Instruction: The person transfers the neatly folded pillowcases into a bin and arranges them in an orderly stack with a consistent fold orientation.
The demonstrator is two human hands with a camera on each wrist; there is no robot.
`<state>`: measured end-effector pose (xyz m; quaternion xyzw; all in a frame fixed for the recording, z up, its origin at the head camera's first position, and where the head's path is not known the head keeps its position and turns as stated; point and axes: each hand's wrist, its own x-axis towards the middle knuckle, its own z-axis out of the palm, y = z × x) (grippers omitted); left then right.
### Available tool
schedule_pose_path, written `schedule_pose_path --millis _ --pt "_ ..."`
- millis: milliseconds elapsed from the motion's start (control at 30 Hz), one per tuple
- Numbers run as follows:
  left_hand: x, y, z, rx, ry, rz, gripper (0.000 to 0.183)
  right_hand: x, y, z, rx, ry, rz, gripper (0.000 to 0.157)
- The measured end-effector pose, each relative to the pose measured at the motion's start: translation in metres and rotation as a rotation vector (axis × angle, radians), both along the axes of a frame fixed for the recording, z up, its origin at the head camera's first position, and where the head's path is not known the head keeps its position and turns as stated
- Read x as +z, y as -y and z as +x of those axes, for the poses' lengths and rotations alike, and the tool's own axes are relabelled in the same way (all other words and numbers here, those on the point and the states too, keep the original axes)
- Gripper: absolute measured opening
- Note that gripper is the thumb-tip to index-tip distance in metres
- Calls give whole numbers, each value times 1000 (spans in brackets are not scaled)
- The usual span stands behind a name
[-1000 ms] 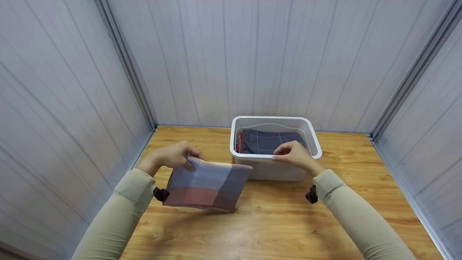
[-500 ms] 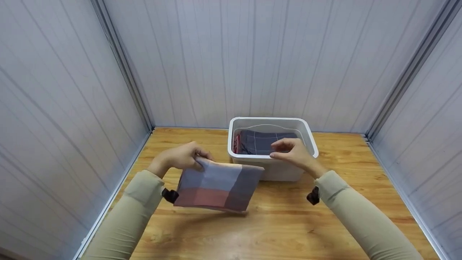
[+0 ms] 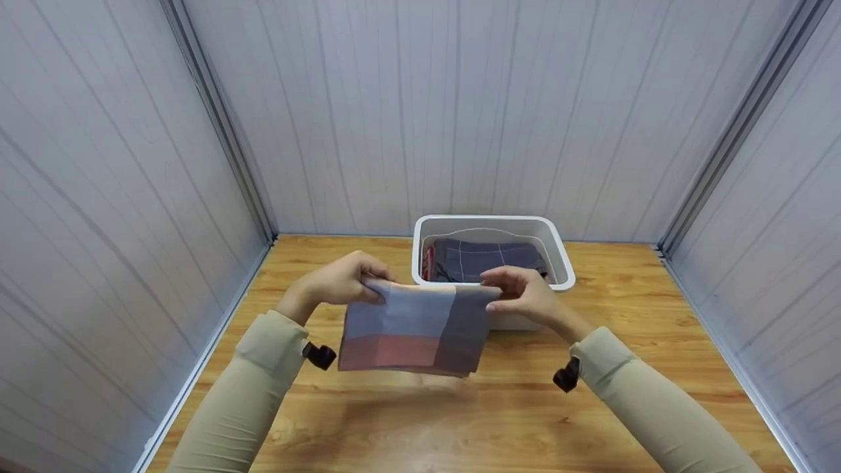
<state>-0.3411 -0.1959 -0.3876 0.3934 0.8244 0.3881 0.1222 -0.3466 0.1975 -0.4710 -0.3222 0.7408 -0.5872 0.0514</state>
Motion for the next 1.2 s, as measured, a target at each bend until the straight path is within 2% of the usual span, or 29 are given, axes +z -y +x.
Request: schedule_pose_path --millis 167,300,500,600,767,967,1200 --pt "1 -2 2 34 12 57 26 -21 2 5 11 118 -77 42" --pt "0 -5 0 61 19 105 28 -36 4 8 14 133 -75 32" --pt "-5 -7 -5 90 13 160 30 -39 6 12 -78 120 -54 32" --pt "-12 -7 -8 114 47 194 33 -36 6 14 -136 136 -60 31" --pt "-27 -9 -13 198 130 267 36 -26 4 15 -215 102 -100 31" --pt "-54 -13 -16 309 192 302 27 -12 0 14 -278 41 -114 23" --pt "-86 -17 -14 313 278 365 18 7 -3 18 -270 17 -94 19"
